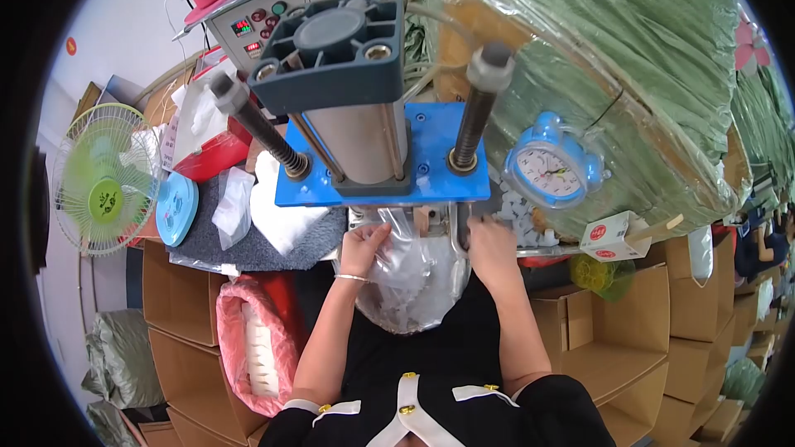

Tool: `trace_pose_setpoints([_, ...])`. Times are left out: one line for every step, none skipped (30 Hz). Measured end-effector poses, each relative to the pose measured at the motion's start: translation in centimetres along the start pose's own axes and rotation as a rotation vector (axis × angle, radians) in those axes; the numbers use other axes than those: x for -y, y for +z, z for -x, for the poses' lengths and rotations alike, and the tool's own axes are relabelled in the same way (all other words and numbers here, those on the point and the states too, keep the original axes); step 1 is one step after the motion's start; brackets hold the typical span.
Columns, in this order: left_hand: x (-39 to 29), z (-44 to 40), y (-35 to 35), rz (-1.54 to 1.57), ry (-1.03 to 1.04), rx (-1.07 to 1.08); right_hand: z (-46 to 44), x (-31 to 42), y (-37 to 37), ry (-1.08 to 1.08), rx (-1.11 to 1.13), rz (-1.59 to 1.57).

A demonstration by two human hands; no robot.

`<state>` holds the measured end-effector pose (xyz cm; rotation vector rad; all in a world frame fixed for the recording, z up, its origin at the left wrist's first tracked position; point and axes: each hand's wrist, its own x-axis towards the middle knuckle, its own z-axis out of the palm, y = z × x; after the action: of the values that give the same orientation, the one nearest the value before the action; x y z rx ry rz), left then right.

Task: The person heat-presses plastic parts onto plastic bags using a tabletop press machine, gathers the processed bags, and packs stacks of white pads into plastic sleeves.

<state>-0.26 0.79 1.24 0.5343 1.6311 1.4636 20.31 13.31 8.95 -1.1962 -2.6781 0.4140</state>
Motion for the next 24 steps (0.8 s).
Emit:
trace_pose_setpoints([-0.2, 0.1, 0.3, -0.004, -0.011, -0.007, 0.2, -0.9, 0.8, 0.0, -0.014, 0.006])
trace_pose_setpoints([-0.3, 0.3, 0.4, -0.012, -0.021, -0.014, 0.1, -2.0, 2.5, -0.012, 0.007, 0.009])
trace_pose_setpoints([0.3, 0.0, -0.1, -0.249, 0.092, -0.082, -0.2, -2.5, 3.4, -0.027, 0.029, 0.009])
trace_pose_setpoints([-2.2, 0.7, -0.8, -0.581, 0.148, -0.166, -0.7, -1.7, 3.5, 0.012, -0.021, -0.039])
trace_pose_setpoints([-4.7, 1.9, -1.6, -0.917, 0.196, -0.251, -1.1, -1.7, 3.9, 0.009, -0.028, -0.045])
trace_pose_setpoints([-6.6, 2.5, -2.3, -1.002, 0.27, -0.474, -1.7, -2.0, 4.6, 0.024, -0.129, -0.047])
trace_pose_setpoints([-5.8, 2.0, -4.1, -1.184, 0.411, -0.591, -2.0, -2.1, 4.9, 0.039, -0.226, -0.048])
trace_pose_setpoints([-4.2, 1.1, -5.9, -1.364, 0.555, -0.707, -2.3, -2.1, 4.9, 0.01, -0.306, -0.066])
trace_pose_setpoints([-2.2, 1.0, -6.8, -1.343, 0.588, -0.655, -2.5, -2.0, 4.6, 0.011, -0.31, -0.075])
trace_pose_setpoints([-0.9, 2.3, -6.6, -1.378, 0.526, -0.598, -2.6, -1.8, 4.2, 0.051, -0.317, -0.218])
trace_pose_setpoints([0.3, 3.7, -5.9, -1.41, 0.465, -0.54, -2.8, -1.7, 3.9, 0.092, -0.323, -0.36])
trace_pose_setpoints([0.7, 5.3, -5.3, -1.338, 0.535, -0.502, -2.4, -1.7, 3.9, 0.183, -0.303, -0.427])
trace_pose_setpoints([1.4, 6.1, -6.2, -1.282, 0.566, -0.469, -1.9, -1.6, 4.2, 0.193, -0.299, -0.431])
trace_pose_setpoints([2.0, 6.5, -6.9, -1.22, 0.593, -0.439, -1.4, -1.5, 4.4, 0.235, -0.273, -0.765])
trace_pose_setpoints([0.5, 7.4, -6.6, -1.067, 0.547, -0.529, -0.9, -1.4, 4.5, 0.273, -0.239, -1.097])
trace_pose_setpoints([-0.8, 7.8, -6.7, -1.031, 0.542, -0.526, 0.0, 0.1, 3.5, 0.291, -0.176, -1.262])
trace_pose_setpoints([-2.1, 8.0, -6.8, -0.997, 0.537, -0.524, 0.6, 0.8, 3.9, 0.166, -0.145, -1.217])
trace_pose_setpoints([-3.7, 8.4, -6.0, -0.926, 0.527, -0.51, 0.8, 2.3, 3.3, 0.043, -0.114, -1.17])
trace_pose_setpoints([-5.4, 9.2, -4.4, -0.797, 0.457, -0.447, 1.2, 3.8, 2.1, -0.025, -0.079, -1.009])
trace_pose_setpoints([-6.4, 9.7, -2.9, -0.667, 0.387, -0.384, 1.0, 5.1, 0.6, -0.019, -0.071, -1.005])
trace_pose_setpoints([-6.0, 9.7, -2.3, -0.67, 0.381, -0.287, 0.5, 6.0, -0.7, -0.208, -0.123, -0.781])
trace_pose_setpoints([-5.3, 9.5, -1.7, -0.566, 0.32, -0.217, 0.1, 6.5, -1.2, -0.389, -0.17, -0.551])
trace_pose_setpoints([-4.9, 9.3, -1.1, -0.462, 0.26, -0.147, -0.4, 6.6, -1.3, -0.383, -0.165, -0.546])
trace_pose_setpoints([-5.1, 9.1, -0.8, -0.463, 0.189, -0.097, -0.9, 6.5, -1.3, -0.436, -0.056, -0.399])
